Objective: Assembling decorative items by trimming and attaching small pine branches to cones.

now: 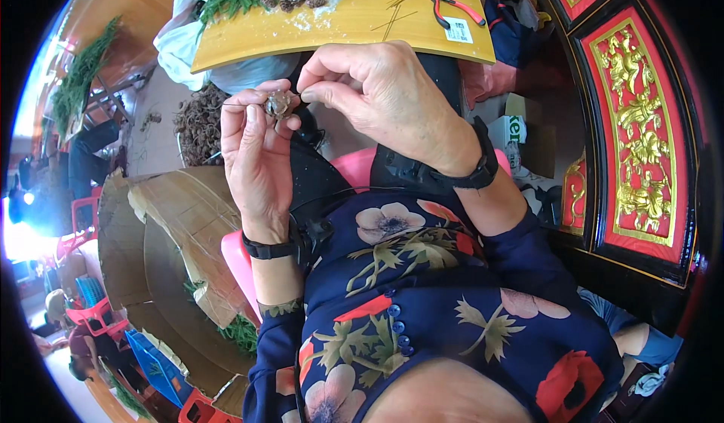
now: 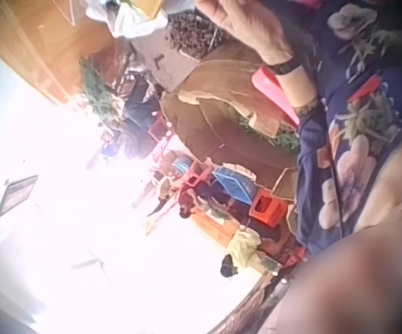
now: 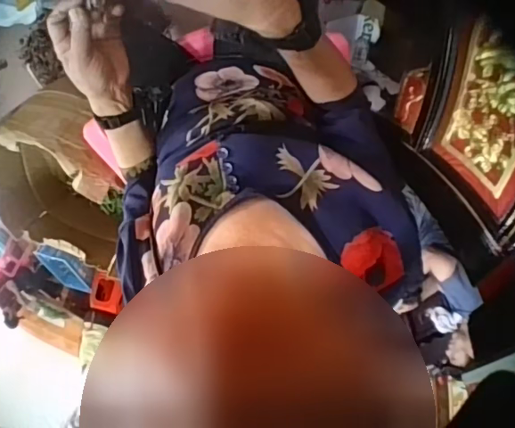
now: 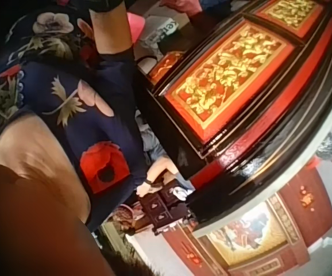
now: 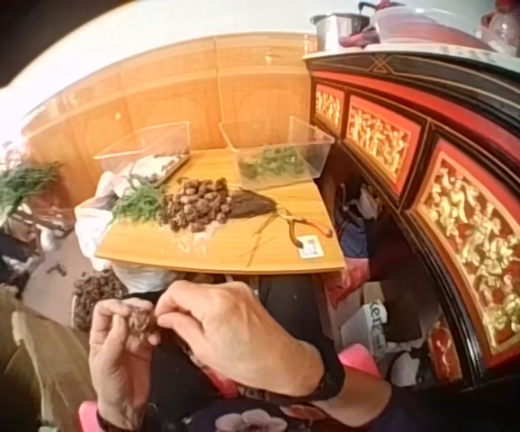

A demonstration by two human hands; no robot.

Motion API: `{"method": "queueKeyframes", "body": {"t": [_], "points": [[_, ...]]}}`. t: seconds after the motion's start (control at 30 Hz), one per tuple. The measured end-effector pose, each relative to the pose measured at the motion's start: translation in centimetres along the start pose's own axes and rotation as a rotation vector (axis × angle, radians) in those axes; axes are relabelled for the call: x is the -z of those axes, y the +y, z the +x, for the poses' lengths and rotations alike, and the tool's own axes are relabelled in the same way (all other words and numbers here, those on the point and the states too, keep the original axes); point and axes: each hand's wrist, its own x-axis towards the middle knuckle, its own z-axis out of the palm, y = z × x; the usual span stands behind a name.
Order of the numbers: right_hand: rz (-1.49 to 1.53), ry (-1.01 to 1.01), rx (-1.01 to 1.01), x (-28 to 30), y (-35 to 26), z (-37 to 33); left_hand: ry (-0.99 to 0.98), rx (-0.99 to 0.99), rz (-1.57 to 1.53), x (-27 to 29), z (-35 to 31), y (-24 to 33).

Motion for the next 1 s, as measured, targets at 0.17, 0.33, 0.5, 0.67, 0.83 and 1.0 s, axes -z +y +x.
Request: {"method": "queueKeyframes", "body": {"t": [0.17,0.33,0.5,0.67,0.83,1.0], "points": [[-0.058,-0.026,0.038,0.5,0.0,0.3,-0.07,0.058,-0.023,0.4,0.0,0.2],[-0.029,-0.125,-0.014,0.9,0.1,0.2,-0.126,0.073,-0.051,0.6,0.0,-0.1],[0.068,-0.212,-0.081,1.2,0.6,0.4,-0.132,0.043,-0.081,0.7,0.0,-0.8],[0.077,-0.125,0.025,1.1,0.7,0.4,-0.181,0.084,-0.158,0.8,-0.1,-0.9],[-0.006,-0.122,0.106,1.8,0.3,0.6,-0.18,0.187,-0.19,0.9,-0.3,-0.7],[-0.078,-0.139,0.14,2.0,0.2,0.5,-0.208,0.301,-0.188,1.1,-0.2,-0.2]]}}
